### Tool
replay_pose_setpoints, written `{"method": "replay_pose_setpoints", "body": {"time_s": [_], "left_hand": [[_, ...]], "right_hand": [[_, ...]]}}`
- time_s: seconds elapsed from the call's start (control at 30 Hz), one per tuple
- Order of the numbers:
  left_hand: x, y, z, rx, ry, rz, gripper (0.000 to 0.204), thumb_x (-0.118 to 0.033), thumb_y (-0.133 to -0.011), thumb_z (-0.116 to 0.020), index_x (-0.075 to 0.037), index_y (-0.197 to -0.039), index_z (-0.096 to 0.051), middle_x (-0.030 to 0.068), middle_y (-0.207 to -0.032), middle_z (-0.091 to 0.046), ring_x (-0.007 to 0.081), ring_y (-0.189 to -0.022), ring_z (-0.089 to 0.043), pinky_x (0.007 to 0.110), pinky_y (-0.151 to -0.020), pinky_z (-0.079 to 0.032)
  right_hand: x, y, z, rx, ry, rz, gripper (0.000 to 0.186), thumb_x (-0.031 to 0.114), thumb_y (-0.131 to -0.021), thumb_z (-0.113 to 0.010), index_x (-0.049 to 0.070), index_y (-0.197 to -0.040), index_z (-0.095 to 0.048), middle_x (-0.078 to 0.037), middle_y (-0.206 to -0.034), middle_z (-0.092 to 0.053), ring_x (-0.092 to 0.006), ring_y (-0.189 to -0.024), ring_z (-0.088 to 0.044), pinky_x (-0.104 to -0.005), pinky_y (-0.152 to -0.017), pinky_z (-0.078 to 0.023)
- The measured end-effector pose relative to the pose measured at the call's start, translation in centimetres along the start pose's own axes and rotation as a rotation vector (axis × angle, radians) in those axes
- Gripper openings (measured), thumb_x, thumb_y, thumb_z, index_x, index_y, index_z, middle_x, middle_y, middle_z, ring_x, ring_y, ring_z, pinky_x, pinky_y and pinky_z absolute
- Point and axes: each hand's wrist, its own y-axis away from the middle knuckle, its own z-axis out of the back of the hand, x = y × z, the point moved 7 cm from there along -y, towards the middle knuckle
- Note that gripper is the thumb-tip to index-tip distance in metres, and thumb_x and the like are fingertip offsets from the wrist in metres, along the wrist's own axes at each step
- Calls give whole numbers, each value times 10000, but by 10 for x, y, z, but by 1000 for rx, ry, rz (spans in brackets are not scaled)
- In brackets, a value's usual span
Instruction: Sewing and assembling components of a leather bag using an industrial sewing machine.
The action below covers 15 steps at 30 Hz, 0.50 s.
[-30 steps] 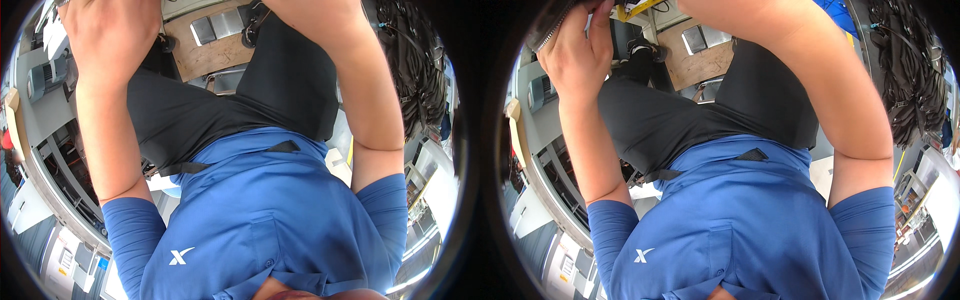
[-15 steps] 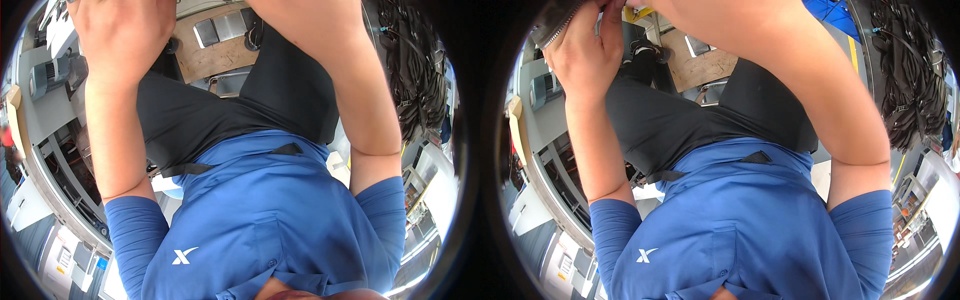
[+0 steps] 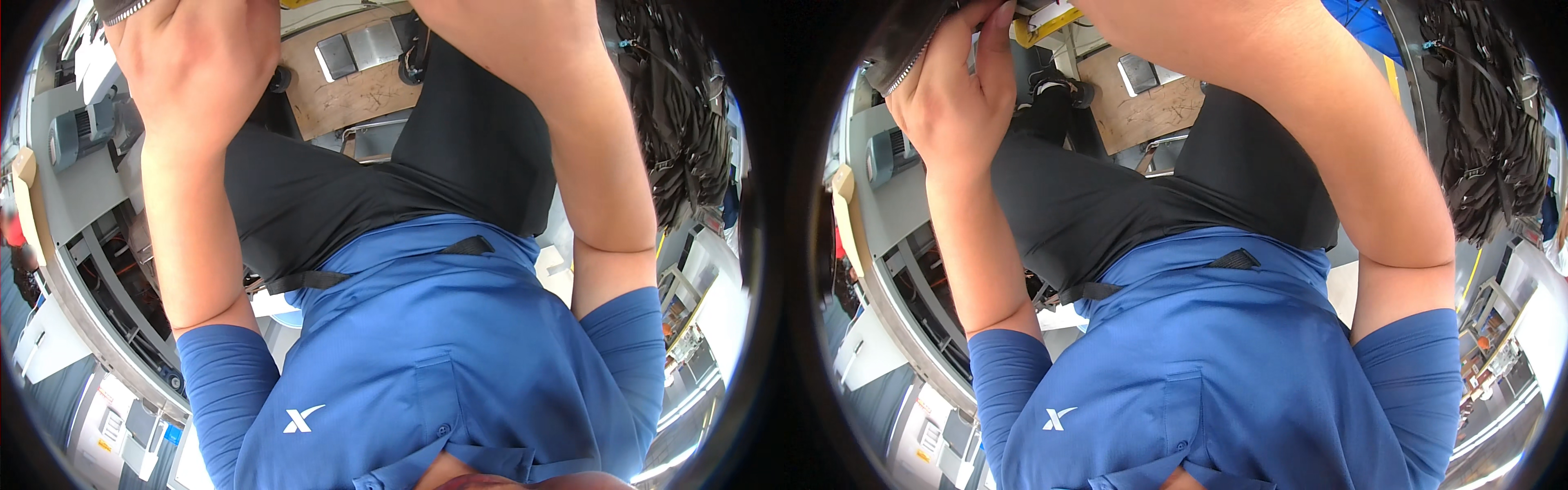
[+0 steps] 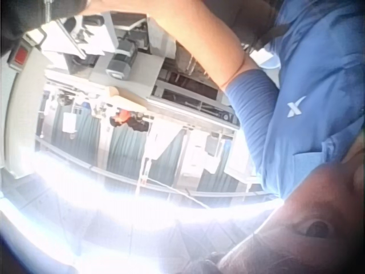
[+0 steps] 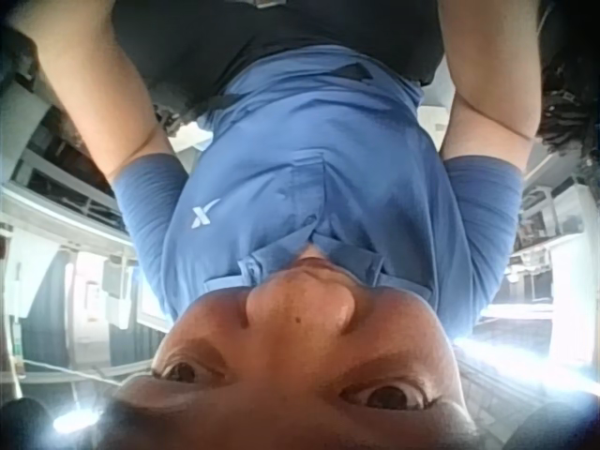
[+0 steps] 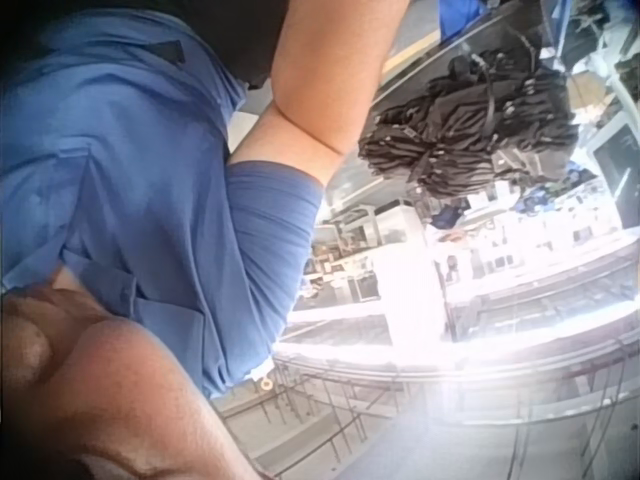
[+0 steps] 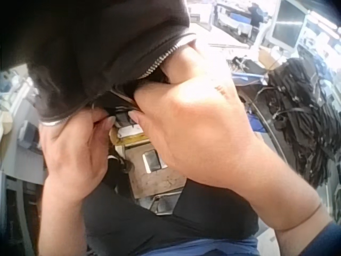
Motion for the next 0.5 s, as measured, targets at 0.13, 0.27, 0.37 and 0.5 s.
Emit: {"method": "replay_pose_setpoints", "body": {"time_s": [0.13,0.27,0.37,0.5], "left_hand": [[-5,-2,1,23,-26,4,120,43,-757,-735,-15,-842,-675,149,-817,-632,342,-730,-593,415,-671,-457],[-7,-4,0,4,18,13,112,49,-762,-729,-12,-836,-671,149,-818,-634,339,-732,-593,415,-668,-457],[-6,-3,0,8,-4,10,112,50,-759,-731,-10,-826,-665,153,-819,-634,343,-733,-592,418,-656,-458],[0,4,-4,-22,-1,29,127,53,-751,-737,-8,-835,-663,160,-825,-637,348,-758,-601,417,-695,-471]], "right_hand": [[1,4,-13,198,262,100,62,75,-738,-695,37,-782,-676,-192,-939,-614,-392,-895,-575,-454,-786,-451],[-10,12,-17,91,119,115,80,71,-729,-642,25,-786,-673,-211,-965,-618,-400,-921,-569,-462,-799,-447],[-12,15,-23,22,229,148,103,74,-726,-622,16,-798,-669,-218,-999,-625,-412,-961,-563,-468,-820,-451],[-8,16,-23,34,254,170,114,67,-727,-622,6,-811,-667,-225,-1033,-629,-422,-989,-559,-472,-838,-457]]}}
